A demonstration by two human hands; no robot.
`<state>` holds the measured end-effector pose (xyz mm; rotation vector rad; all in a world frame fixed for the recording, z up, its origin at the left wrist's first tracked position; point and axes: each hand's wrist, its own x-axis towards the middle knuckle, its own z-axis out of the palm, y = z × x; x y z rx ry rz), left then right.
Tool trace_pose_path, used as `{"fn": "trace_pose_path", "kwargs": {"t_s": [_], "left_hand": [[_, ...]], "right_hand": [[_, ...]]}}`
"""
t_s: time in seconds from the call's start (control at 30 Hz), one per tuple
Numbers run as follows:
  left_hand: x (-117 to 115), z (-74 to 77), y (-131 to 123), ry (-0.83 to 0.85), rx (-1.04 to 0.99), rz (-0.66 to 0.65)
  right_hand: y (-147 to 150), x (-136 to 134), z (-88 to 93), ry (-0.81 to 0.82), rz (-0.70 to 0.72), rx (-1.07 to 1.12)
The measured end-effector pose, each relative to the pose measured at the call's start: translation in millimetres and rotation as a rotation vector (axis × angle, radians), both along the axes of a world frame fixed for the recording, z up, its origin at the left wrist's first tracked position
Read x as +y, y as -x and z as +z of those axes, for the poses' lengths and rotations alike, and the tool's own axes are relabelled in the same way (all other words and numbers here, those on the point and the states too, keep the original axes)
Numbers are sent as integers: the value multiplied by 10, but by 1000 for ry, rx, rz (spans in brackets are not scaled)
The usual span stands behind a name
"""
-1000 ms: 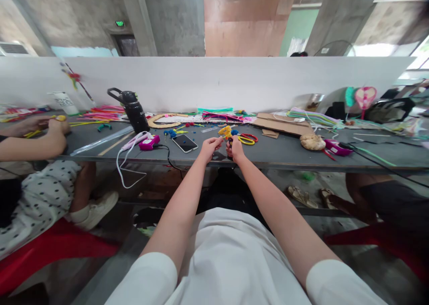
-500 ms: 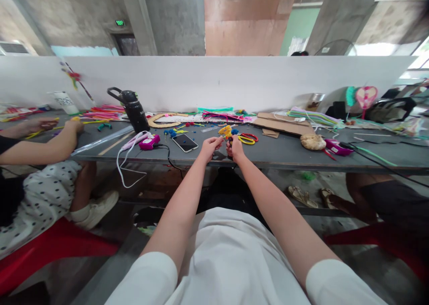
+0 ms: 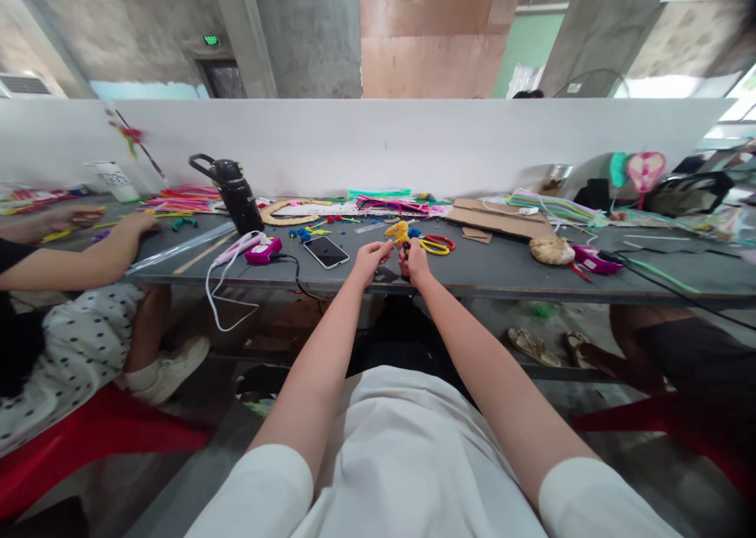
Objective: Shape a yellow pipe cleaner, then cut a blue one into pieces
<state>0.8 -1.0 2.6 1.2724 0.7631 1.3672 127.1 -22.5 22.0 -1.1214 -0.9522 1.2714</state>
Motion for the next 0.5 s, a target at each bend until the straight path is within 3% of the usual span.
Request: {"fn": "trace_pose_path", "kwargs": {"t_s": [0.3, 0.5], "left_hand": [[-20, 26, -2, 6, -9, -6], [-16, 19, 0, 2, -9, -4]], "right_hand": [[17, -7, 3, -34, -50, 2], [13, -14, 12, 0, 4, 1]]}}
